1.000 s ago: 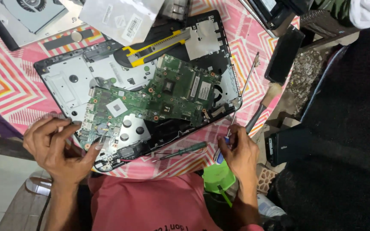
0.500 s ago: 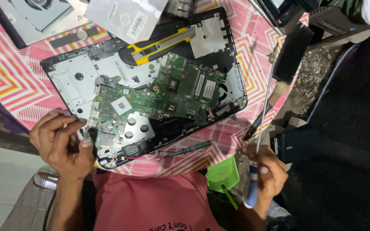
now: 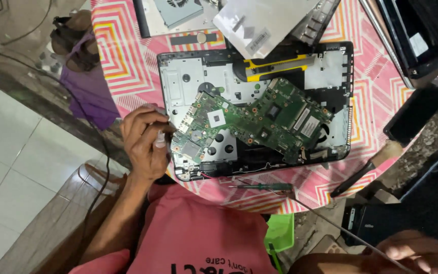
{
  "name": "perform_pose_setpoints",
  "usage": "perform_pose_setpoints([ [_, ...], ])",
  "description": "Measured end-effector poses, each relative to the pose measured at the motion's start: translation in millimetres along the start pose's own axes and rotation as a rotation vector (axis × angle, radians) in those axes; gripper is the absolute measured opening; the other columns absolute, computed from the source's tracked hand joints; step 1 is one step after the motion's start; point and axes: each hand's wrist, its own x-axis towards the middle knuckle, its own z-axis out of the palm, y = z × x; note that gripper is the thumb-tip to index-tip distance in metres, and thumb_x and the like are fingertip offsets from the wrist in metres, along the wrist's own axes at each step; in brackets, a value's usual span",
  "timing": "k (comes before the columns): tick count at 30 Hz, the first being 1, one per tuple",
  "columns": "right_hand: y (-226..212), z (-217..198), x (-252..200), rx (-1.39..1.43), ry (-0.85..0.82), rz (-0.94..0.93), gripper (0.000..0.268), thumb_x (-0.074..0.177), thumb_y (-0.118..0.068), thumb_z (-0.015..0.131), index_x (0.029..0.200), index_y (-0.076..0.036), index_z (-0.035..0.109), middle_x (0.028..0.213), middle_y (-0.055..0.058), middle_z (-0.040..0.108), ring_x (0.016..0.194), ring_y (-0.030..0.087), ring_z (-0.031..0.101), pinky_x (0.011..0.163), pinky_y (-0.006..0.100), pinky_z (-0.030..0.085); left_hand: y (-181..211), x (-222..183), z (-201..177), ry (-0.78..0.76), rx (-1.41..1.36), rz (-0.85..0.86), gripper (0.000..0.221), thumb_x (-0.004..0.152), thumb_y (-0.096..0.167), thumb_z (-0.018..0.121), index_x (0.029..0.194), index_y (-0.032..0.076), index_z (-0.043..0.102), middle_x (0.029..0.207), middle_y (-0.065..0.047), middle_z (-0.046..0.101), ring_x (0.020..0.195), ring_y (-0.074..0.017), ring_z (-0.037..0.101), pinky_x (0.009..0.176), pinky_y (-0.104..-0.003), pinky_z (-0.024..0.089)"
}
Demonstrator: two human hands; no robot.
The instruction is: Disassembling a laptop by removing screws and lifting out the motherboard.
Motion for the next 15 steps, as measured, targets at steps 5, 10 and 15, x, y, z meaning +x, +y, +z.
perform_pose_setpoints([
  [5, 42, 24, -40, -0.066, 0.561, 0.024, 0.023, 0.105, -0.049, 0.041, 0.097, -0.031, 0.029, 0.064, 0.005, 0.048, 0.043, 0.014, 0.051, 0.04, 0.031, 0.043, -9, -4, 2, 0.009, 0.025, 0.03, 0.058, 0.105, 0.042, 0.034, 0.082, 0.003, 0.07, 0.092, -0.01, 0.066, 0.104, -0.0316, 0.059, 0.09, -0.042, 0.038],
  [10, 13, 85, 37, -0.117, 0.65, 0.002, 0.03, 0.106, -0.049, 0.053, 0.103, -0.024, 0.036, 0.074, 0.004, 0.055, 0.041, 0.011, 0.042, 0.041, 0.024, 0.037, -11, -1, 1, -0.005, 0.014, 0.07, 0.051, 0.101, 0.047, 0.044, 0.084, 0.005, 0.069, 0.093, -0.009, 0.066, 0.1, -0.0324, 0.061, 0.089, -0.042, 0.041],
  [15, 5, 74, 28, -0.021, 0.642, -0.015, 0.028, 0.108, -0.048, 0.05, 0.097, -0.023, 0.043, 0.085, -0.009, 0.047, 0.062, 0.003, 0.045, 0.066, 0.02, 0.038, -7, 0, 2, -0.006, 0.016, 0.05, 0.042, 0.099, 0.041, 0.053, 0.082, 0.005, 0.068, 0.091, -0.009, 0.065, 0.098, -0.0308, 0.062, 0.086, -0.043, 0.041],
])
